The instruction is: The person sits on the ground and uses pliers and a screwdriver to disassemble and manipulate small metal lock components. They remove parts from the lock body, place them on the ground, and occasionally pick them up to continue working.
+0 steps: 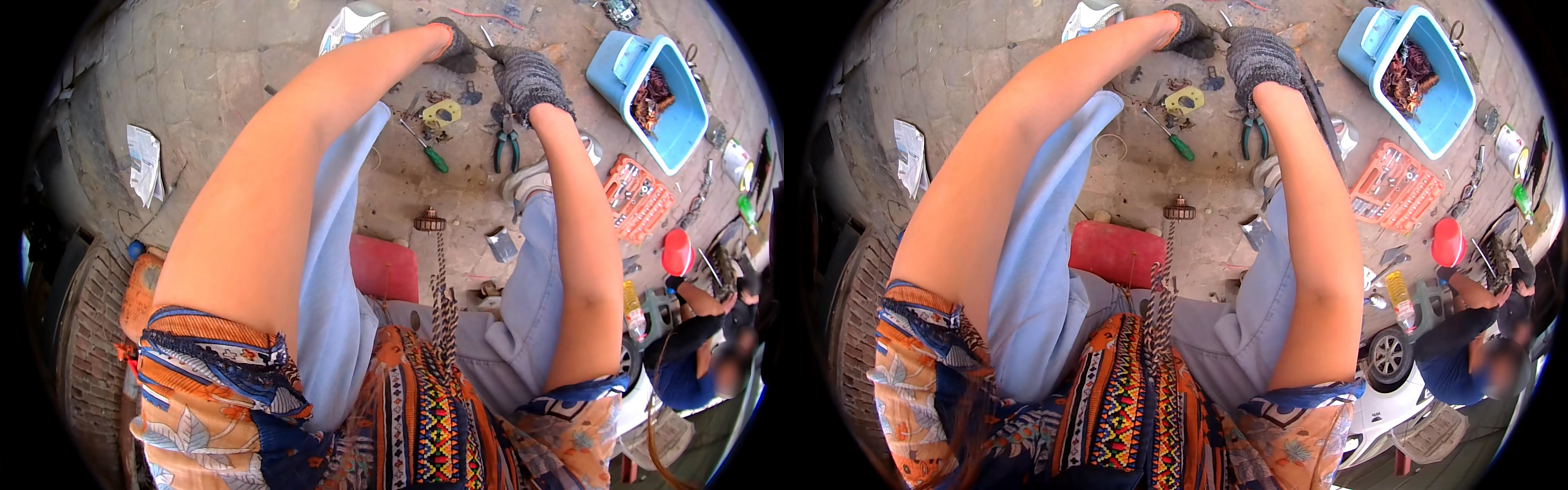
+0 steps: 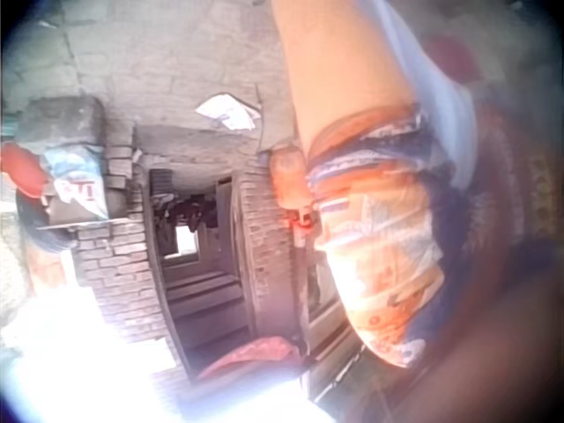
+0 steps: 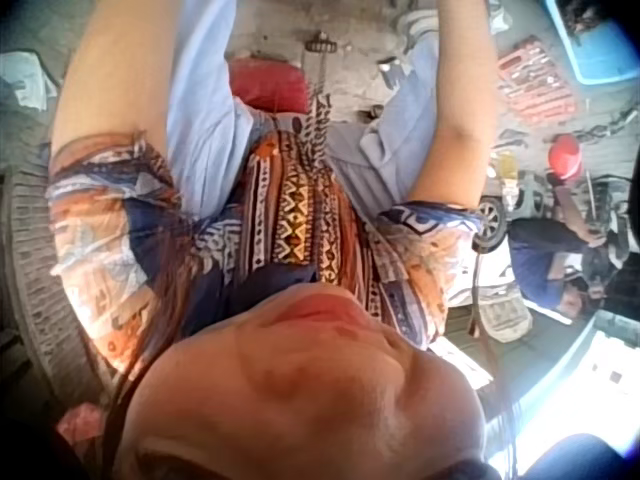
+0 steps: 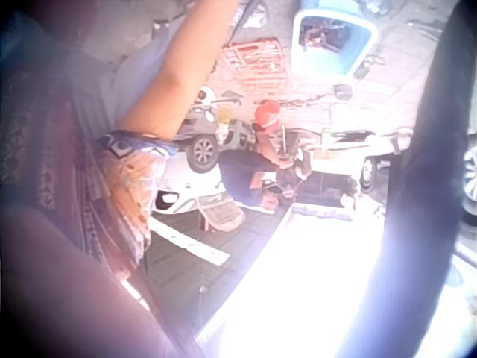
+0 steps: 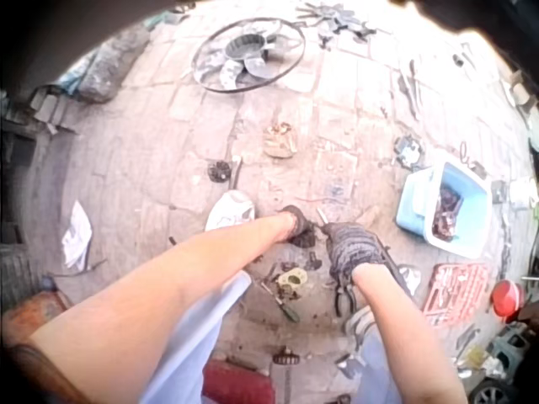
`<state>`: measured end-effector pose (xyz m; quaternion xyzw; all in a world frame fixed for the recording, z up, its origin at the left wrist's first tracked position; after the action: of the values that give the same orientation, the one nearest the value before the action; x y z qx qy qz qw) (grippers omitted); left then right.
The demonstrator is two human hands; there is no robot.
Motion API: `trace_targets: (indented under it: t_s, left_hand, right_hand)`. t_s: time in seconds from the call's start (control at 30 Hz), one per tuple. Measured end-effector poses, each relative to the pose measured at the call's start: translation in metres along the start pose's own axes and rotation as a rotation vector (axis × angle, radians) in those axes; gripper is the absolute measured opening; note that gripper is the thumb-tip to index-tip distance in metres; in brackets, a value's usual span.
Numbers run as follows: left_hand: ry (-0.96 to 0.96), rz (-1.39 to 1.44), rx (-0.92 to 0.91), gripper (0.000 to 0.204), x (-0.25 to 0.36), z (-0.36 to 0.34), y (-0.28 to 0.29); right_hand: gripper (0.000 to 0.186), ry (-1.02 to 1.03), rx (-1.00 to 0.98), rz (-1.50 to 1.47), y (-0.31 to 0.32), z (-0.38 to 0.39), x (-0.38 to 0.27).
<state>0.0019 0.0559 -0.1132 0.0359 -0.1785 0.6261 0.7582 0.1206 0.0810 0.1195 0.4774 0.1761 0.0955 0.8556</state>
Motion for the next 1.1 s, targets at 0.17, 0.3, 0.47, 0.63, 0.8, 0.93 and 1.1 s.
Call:
trace_targets:
  t_s: [0.17, 0.3, 0.47, 0.63, 0.8, 0.93, 1.1]
  left_hand:
    - [-0.022, -0.060, 0.080, 0.027, 0.010, 0.019, -0.010]
    - [-0.072, -0.102, 0.175, 0.026, 0.014, 0.038, -0.007]
    - [-0.111, -0.119, 0.246, 0.025, 0.019, 0.050, -0.004]
    - [-0.130, -0.098, 0.252, 0.023, 0.023, 0.059, -0.009]
    - [-0.093, -0.032, 0.224, 0.022, 0.018, 0.070, -0.023]
    - [-0.048, 0.029, 0.164, 0.023, 0.023, 0.103, -0.029]
    - [0.046, 0.090, 0.125, 0.028, 0.024, 0.114, -0.031]
  right_hand:
    - [0.036, -0.005, 0.029, 0.014, -0.001, 0.002, 0.003]
    - [0.029, -0.041, 0.110, 0.029, -0.007, 0.017, -0.025]
    - [0.025, -0.111, 0.126, 0.038, -0.004, 0.033, -0.045]
    - [0.029, -0.121, 0.177, 0.107, -0.026, 0.037, -0.043]
    - [0.030, -0.174, 0.131, 0.068, -0.028, 0.031, -0.040]
    - [0.035, -0.082, 0.152, -0.187, -0.003, 0.022, 0.010]
    - [0.032, -0.053, 0.039, -0.078, 0.015, 0.030, 0.021]
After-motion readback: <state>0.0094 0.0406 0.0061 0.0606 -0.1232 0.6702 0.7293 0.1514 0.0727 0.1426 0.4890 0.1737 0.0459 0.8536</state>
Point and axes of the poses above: each hand's wrist, its own z-axis away from the middle knuckle, its own y-axis out of the back of the hand, x = y × z, the point moved 2 cm from there along -z, towards the middle knuckle, and after that the axes turned 12 degrees about x, right-handed, at the moved point
